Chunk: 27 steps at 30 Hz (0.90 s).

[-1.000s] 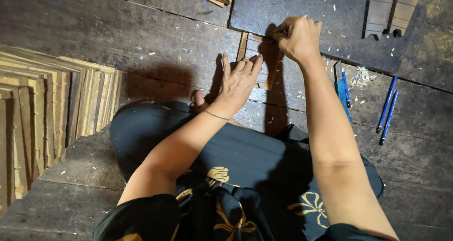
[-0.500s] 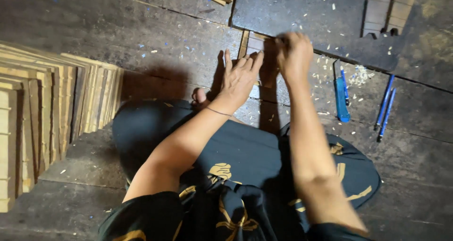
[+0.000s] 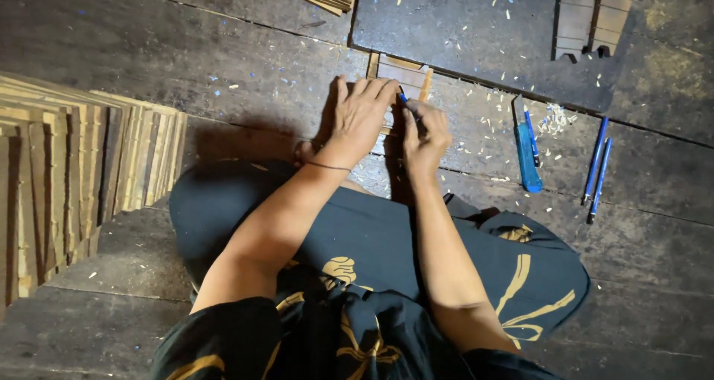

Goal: Marking wooden slats using a template and a pen for layout and preparation.

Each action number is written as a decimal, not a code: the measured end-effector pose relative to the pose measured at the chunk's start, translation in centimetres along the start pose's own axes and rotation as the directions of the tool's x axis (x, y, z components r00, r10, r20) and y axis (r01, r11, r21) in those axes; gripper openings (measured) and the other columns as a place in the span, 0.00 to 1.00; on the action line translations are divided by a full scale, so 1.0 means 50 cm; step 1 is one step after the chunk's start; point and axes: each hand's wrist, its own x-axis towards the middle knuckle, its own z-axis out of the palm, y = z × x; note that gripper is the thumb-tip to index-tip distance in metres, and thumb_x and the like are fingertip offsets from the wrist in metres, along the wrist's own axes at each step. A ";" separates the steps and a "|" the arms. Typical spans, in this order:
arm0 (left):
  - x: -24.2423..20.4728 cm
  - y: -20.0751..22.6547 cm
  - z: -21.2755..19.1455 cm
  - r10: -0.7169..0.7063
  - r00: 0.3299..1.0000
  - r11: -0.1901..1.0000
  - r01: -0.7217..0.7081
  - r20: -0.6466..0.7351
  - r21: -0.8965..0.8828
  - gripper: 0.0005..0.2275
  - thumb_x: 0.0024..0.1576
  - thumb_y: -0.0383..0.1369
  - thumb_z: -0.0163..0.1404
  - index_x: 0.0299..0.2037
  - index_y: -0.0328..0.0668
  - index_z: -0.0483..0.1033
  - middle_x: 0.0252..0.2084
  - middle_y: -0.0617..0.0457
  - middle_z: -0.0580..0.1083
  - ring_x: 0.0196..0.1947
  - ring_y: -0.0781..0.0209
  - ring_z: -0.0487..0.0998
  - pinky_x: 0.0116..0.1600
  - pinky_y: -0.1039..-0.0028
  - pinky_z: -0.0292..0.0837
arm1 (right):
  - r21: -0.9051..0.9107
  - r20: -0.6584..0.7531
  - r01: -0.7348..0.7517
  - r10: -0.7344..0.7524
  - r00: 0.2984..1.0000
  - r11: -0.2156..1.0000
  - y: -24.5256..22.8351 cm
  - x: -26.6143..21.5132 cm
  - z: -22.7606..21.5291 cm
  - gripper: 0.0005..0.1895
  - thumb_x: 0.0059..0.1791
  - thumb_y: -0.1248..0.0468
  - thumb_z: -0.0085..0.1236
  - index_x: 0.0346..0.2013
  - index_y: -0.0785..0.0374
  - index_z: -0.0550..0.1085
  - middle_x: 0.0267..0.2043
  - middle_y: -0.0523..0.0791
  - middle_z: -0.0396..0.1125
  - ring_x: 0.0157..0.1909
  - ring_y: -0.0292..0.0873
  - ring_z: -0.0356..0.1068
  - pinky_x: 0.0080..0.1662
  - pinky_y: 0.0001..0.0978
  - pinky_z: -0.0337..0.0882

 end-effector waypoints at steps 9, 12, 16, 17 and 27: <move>0.002 0.007 -0.053 -0.067 0.996 0.988 0.057 0.065 0.144 0.29 0.51 0.38 0.64 0.64 0.47 0.71 0.68 0.59 0.68 0.64 0.50 0.59 0.66 0.23 0.26 | -0.086 -0.015 0.135 -0.137 0.990 0.987 0.048 -0.011 0.038 0.04 0.53 0.65 0.63 0.41 0.56 0.83 0.43 0.45 0.76 0.42 0.48 0.72 0.47 0.37 0.72; 0.006 -0.001 -0.038 -0.082 0.994 0.990 0.072 0.075 0.121 0.30 0.51 0.38 0.64 0.64 0.46 0.71 0.67 0.58 0.68 0.64 0.49 0.60 0.65 0.21 0.25 | -0.024 -0.011 0.084 -0.085 0.996 0.996 0.030 -0.007 0.037 0.05 0.54 0.66 0.60 0.41 0.59 0.82 0.42 0.51 0.76 0.40 0.51 0.73 0.46 0.42 0.72; 0.008 -0.003 -0.038 -0.071 0.994 0.993 0.063 0.079 0.103 0.30 0.50 0.39 0.65 0.64 0.46 0.71 0.67 0.58 0.69 0.64 0.49 0.61 0.64 0.20 0.24 | -0.027 -0.003 0.077 -0.077 0.997 0.997 0.044 -0.001 0.035 0.02 0.53 0.68 0.63 0.39 0.60 0.82 0.39 0.51 0.77 0.37 0.54 0.74 0.42 0.42 0.73; 0.008 -0.002 -0.037 -0.074 0.994 0.991 0.065 0.074 0.117 0.29 0.50 0.38 0.65 0.63 0.46 0.72 0.66 0.58 0.69 0.64 0.49 0.61 0.64 0.20 0.25 | -0.020 0.013 0.084 -0.084 0.996 0.996 0.049 -0.001 0.032 0.02 0.52 0.68 0.64 0.38 0.60 0.82 0.39 0.50 0.77 0.37 0.54 0.75 0.41 0.41 0.74; -0.005 -0.018 -0.006 0.081 0.982 0.981 -0.048 -0.168 0.189 0.28 0.47 0.34 0.63 0.60 0.40 0.75 0.65 0.56 0.69 0.58 0.46 0.66 0.65 0.20 0.29 | 0.055 0.216 -0.110 0.096 0.972 0.992 -0.015 0.040 -0.026 0.07 0.46 0.77 0.61 0.39 0.72 0.79 0.38 0.50 0.76 0.32 0.42 0.69 0.37 0.29 0.69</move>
